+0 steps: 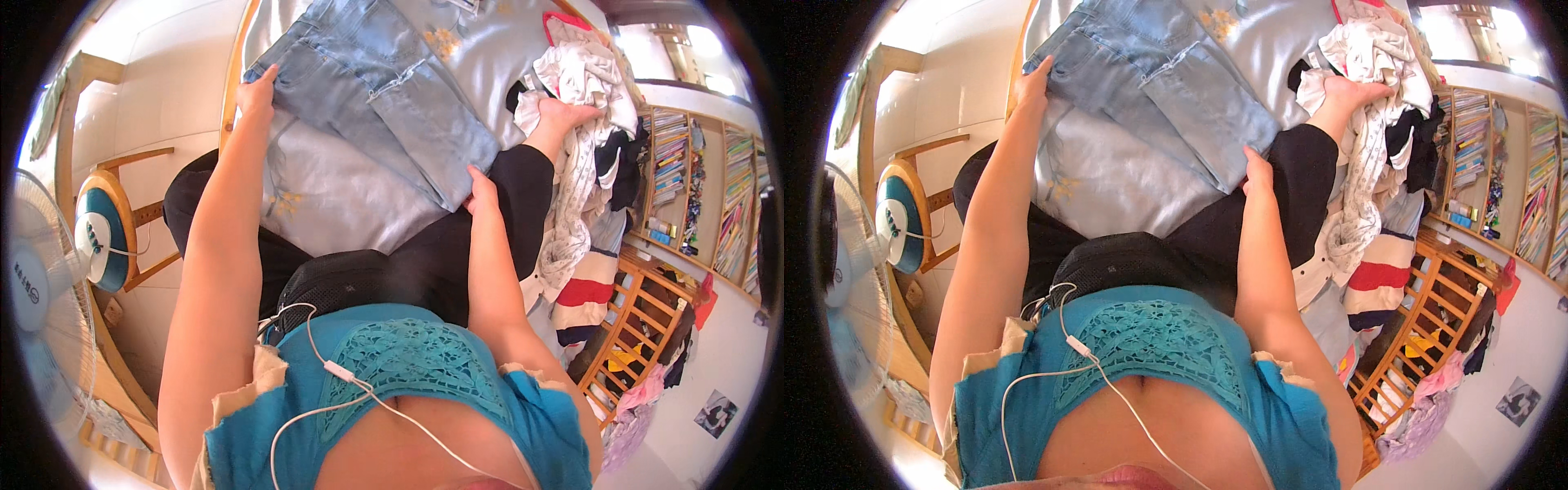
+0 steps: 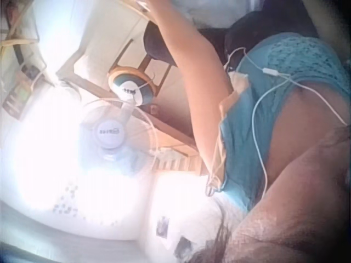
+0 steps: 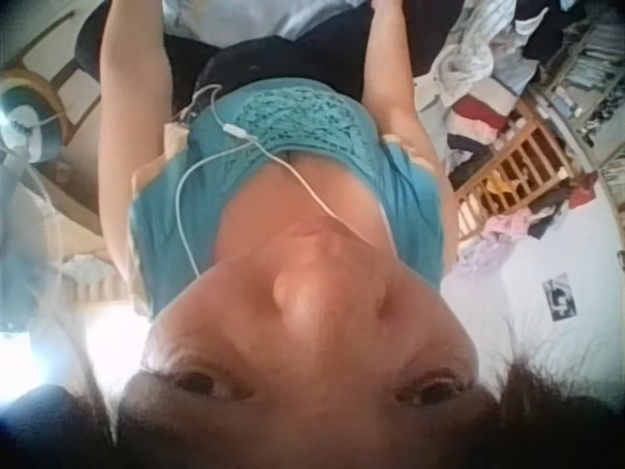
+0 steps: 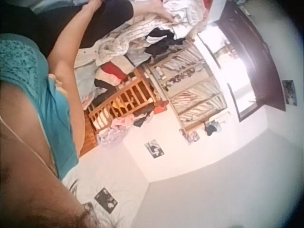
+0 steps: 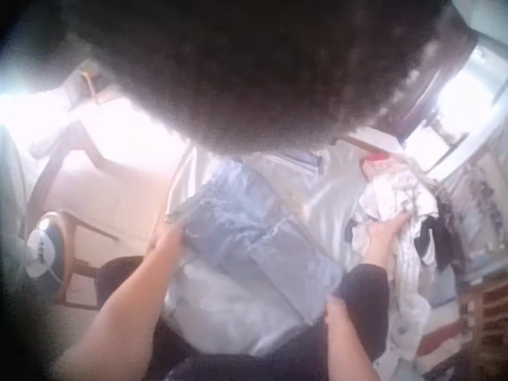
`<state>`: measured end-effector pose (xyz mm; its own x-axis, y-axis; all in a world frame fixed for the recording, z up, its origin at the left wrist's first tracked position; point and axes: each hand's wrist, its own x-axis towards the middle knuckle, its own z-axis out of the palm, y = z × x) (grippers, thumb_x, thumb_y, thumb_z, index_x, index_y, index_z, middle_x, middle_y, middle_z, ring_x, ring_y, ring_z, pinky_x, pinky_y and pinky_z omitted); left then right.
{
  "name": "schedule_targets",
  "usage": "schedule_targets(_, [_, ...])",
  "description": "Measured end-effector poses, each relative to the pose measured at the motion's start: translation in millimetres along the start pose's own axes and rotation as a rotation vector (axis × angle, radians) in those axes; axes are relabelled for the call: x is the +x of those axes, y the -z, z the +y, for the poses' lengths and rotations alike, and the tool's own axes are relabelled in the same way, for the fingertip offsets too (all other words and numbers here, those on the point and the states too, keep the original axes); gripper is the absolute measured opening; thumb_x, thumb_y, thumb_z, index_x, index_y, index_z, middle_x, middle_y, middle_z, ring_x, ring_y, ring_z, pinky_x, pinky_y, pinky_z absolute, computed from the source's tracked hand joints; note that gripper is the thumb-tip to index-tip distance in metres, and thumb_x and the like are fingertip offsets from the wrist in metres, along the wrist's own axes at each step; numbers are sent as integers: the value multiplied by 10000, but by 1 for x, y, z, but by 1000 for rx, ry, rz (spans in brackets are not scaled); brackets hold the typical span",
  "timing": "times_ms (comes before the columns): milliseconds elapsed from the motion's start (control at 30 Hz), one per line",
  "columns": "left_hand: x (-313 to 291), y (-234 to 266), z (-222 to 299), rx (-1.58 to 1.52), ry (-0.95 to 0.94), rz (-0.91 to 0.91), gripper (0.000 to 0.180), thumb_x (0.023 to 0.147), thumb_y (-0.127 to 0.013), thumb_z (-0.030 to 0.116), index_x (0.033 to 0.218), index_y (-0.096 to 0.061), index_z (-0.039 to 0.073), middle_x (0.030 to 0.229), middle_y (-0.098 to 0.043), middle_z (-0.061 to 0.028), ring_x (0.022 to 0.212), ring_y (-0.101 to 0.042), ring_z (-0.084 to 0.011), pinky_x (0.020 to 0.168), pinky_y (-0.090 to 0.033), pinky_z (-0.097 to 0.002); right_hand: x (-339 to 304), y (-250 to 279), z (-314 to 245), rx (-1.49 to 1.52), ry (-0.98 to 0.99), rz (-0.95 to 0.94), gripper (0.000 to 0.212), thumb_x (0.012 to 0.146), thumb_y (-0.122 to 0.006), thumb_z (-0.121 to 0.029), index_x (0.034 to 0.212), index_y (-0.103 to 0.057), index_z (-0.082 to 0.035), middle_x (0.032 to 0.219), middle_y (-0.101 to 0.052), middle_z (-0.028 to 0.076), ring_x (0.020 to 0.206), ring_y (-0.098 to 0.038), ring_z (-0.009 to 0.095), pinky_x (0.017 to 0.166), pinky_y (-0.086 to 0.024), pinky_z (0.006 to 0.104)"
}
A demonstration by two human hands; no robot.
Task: The person folds a pair of dark track pants with white stripes on a bed, smoothing the fabric and folding it into a compact rectangle. They then pick up a pair of light blue denim shorts, fold them neatly, and place them on top of the folded pants.
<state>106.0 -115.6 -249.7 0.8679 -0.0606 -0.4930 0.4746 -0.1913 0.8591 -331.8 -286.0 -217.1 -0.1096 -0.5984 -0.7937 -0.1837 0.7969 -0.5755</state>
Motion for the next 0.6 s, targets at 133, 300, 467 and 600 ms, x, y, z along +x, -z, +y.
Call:
schedule_targets(133, [14,-1,5,-52,-14,-107,452,670,-759,143,1058,-582,-10,976,-630,-86,863,-594,-194,754,-466,-314,-9,-9,-4,93,27,-93,483,811,-652,-204,1202,-486,25,1188,-550,152,1061,-548,289,904,-442,422])
schedule_targets(300, [-67,-31,57,-230,-272,-503,359,737,-696,104,1068,-568,50,912,-625,-46,789,-573,-121,693,-469,-273,-7,-6,-1,93,101,-115,476,807,-646,-175,1205,-483,27,1195,-546,141,1049,-550,272,909,-428,386])
schedule_targets(467, [-180,-81,55,192,-687,-1005,380,758,-660,140,1101,-538,33,936,-632,-77,806,-594,-169,735,-478,-307,-8,-4,0,82,183,-113,499,816,-633,-190,1228,-461,32,1218,-526,141,1079,-525,261,917,-411,374])
schedule_targets(600, [-248,-91,-2,584,-1072,-1389,571,682,-640,90,1230,-482,66,1129,-560,-184,1056,-529,-341,909,-425,-380,-15,-4,-6,360,97,-310,491,881,-570,-298,1236,-452,19,1215,-527,121,1075,-528,254,914,-415,398])
